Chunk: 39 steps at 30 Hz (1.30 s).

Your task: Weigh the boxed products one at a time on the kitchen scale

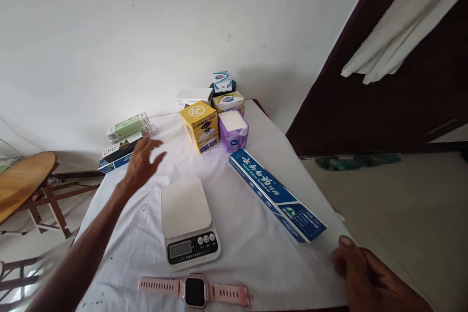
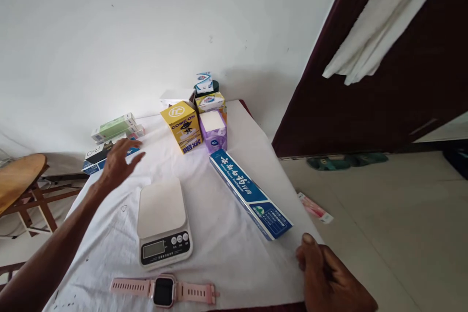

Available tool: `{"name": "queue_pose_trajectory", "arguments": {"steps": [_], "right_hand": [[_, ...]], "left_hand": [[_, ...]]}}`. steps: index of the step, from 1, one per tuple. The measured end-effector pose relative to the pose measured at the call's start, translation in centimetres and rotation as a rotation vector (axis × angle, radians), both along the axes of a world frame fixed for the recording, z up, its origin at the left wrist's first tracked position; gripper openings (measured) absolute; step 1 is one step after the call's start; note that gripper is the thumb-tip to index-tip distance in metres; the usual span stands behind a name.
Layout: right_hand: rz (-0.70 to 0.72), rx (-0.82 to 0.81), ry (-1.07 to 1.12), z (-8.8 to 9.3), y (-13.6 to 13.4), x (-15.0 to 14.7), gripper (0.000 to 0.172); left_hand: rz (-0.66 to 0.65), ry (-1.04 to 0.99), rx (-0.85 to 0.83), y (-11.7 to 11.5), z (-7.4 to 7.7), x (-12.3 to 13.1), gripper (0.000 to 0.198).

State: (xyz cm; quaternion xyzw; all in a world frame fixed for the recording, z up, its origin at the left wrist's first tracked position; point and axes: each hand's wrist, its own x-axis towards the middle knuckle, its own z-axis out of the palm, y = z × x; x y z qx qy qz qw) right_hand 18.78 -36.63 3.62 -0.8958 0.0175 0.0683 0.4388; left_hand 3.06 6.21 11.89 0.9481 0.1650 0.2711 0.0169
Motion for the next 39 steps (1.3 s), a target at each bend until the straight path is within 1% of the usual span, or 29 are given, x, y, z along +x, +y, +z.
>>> {"name": "queue_pose_trajectory", "arguments": {"steps": [2, 4, 5, 7, 9, 10, 12, 14, 16, 18, 20, 23, 26, 29, 32, 33, 35, 37, 39], "right_hand": [[-0.037, 0.021, 0.031, 1.0, 0.5, -0.4, 0.043], [-0.077, 0.045, 0.022, 1.3, 0.8, -0.7, 0.043], [-0.097, 0.061, 0.016, 1.3, 0.8, -0.8, 0.043], [-0.119, 0.089, 0.012, 1.3, 0.9, -1.0, 0.042], [-0.118, 0.103, 0.004, 1.3, 0.9, -1.1, 0.043], [-0.112, 0.106, -0.003, 1.3, 0.9, -1.1, 0.044], [-0.106, 0.118, -0.013, 1.3, 0.8, -1.1, 0.046], [-0.103, 0.134, -0.022, 1.3, 0.7, -1.1, 0.047], [-0.100, 0.146, -0.038, 1.2, 0.5, -1.0, 0.048], [-0.095, 0.149, -0.060, 1.0, 0.4, -1.0, 0.048], [-0.074, 0.139, -0.067, 0.8, 0.2, -0.9, 0.048], [-0.053, 0.136, -0.064, 0.6, 0.1, -0.9, 0.048], [-0.073, 0.141, -0.070, 0.6, 0.2, -1.2, 0.047], [-0.077, 0.141, -0.077, 0.8, 0.2, -1.3, 0.046], [-0.035, 0.130, -0.077, 1.0, 0.3, -1.3, 0.046], [-0.023, 0.122, -0.077, 1.0, 0.3, -1.3, 0.046], [-0.025, 0.107, -0.072, 1.1, 0.3, -1.3, 0.046], [-0.043, 0.106, -0.061, 0.9, 0.4, -1.3, 0.045], [-0.045, 0.096, -0.055, 0.7, 0.3, -1.3, 0.044]], "left_hand": [[-0.266, 0.009, -0.028, -5.4, -0.2, 3.1, 0.024], [-0.482, 0.102, -0.024, -10.1, -0.5, 6.3, 0.037], [-0.560, 0.168, -0.011, -12.0, -0.8, 7.9, 0.047], [-0.640, 0.296, 0.021, -14.4, -1.5, 10.9, 0.067], [-0.677, 0.411, 0.074, -15.5, -2.2, 13.4, 0.079], [-0.686, 0.466, 0.104, -15.6, -2.4, 14.5, 0.078], [-0.685, 0.568, 0.160, -15.6, -2.4, 16.1, 0.064], [-0.669, 0.633, 0.198, -15.6, -1.9, 17.1, 0.046], [-0.674, 0.660, 0.212, -15.7, -1.0, 17.4, 0.035], [-0.708, 0.682, 0.206, -16.0, -0.1, 17.3, 0.028], [-0.718, 0.692, 0.198, -16.4, 0.6, 16.9, 0.025], [-0.674, 0.658, 0.199, -16.8, 1.8, 15.8, 0.029], [-0.629, 0.598, 0.164, -16.4, 3.4, 13.5, 0.032], [-0.580, 0.527, 0.070, -15.0, 5.3, 9.5, 0.031], [-0.459, 0.478, -0.010, -13.0, 6.6, 4.1, 0.033], [-0.405, 0.480, -0.020, -12.2, 6.7, 2.3, 0.035], [-0.302, 0.506, -0.029, -10.8, 6.6, -0.9, 0.037], [-0.219, 0.537, -0.046, -9.7, 5.9, -3.4, 0.037], [-0.164, 0.564, -0.081, -8.9, 4.9, -5.1, 0.036]]}}
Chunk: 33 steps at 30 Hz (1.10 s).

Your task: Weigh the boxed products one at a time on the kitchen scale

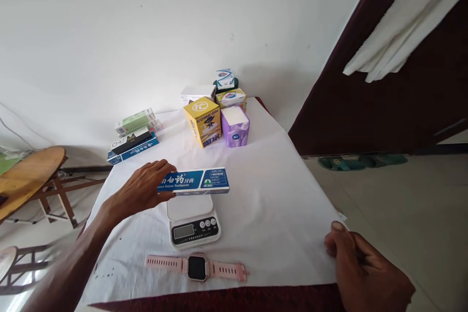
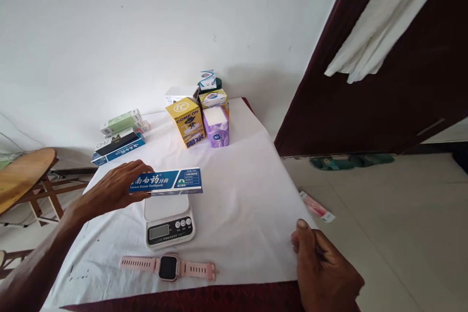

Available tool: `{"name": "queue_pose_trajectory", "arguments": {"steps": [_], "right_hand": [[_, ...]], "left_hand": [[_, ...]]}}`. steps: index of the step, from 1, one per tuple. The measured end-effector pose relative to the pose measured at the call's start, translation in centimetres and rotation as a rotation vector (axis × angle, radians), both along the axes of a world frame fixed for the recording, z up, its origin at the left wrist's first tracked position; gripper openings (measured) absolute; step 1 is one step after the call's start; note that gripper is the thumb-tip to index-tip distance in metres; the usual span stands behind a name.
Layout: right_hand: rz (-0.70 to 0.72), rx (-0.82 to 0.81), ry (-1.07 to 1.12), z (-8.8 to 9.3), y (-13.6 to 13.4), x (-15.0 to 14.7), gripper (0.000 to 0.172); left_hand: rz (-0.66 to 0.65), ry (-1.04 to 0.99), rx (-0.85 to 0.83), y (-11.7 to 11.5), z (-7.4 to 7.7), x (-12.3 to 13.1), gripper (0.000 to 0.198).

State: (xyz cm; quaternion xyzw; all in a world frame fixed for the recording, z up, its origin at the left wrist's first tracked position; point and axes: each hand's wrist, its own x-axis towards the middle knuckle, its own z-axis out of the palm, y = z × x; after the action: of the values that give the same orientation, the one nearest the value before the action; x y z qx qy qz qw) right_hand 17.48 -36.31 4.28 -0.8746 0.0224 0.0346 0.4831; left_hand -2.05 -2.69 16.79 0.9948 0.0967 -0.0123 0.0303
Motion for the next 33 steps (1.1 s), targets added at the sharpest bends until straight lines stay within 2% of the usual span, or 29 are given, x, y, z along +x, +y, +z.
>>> {"name": "queue_pose_trajectory", "arguments": {"steps": [4, 6, 9, 12, 16, 19, 21, 24, 27, 29, 33], "right_hand": [[0.043, -0.049, -0.061, 0.0, 0.1, 0.0, 0.046], [0.131, -0.039, -0.137, 0.7, 0.8, 0.0, 0.046], [0.324, 0.027, -0.266, 1.9, 3.4, 0.3, 0.051], [0.422, 0.161, -0.205, 2.6, 7.2, 1.3, 0.055], [0.407, 0.297, -0.080, 1.7, 10.8, 3.0, 0.052], [0.425, 0.236, -0.082, 0.5, 11.2, 3.8, 0.051], [0.418, 0.177, -0.081, -0.2, 10.7, 4.1, 0.051], [0.371, 0.140, -0.067, -0.6, 10.0, 4.5, 0.051], [0.373, 0.120, -0.065, -0.6, 10.0, 4.8, 0.052], [0.389, 0.120, -0.063, -0.6, 10.2, 4.9, 0.053], [0.394, 0.103, -0.063, -0.4, 10.4, 5.0, 0.054]], "left_hand": [[0.073, 0.019, -0.035, 0.8, -1.7, -1.5, 0.036], [0.096, 0.017, -0.044, 1.0, -2.1, -1.7, 0.037], [0.106, 0.024, -0.067, 1.1, -2.2, -1.8, 0.041], [0.110, 0.008, -0.063, 0.8, -2.1, -1.7, 0.056], [0.084, -0.064, -0.075, -0.4, -2.1, -1.0, 0.074], [0.061, -0.104, -0.090, -1.2, -2.6, -0.1, 0.080], [0.068, -0.101, -0.082, -1.4, -3.1, 0.3, 0.078], [0.095, -0.074, -0.080, -1.0, -3.8, 0.3, 0.060], [0.111, -0.063, -0.090, 0.4, -3.7, -0.3, 0.047], [0.141, -0.086, -0.071, 2.1, -3.0, -1.1, 0.043], [0.326, -0.154, 0.055, 8.0, -0.5, -2.2, 0.044]]}}
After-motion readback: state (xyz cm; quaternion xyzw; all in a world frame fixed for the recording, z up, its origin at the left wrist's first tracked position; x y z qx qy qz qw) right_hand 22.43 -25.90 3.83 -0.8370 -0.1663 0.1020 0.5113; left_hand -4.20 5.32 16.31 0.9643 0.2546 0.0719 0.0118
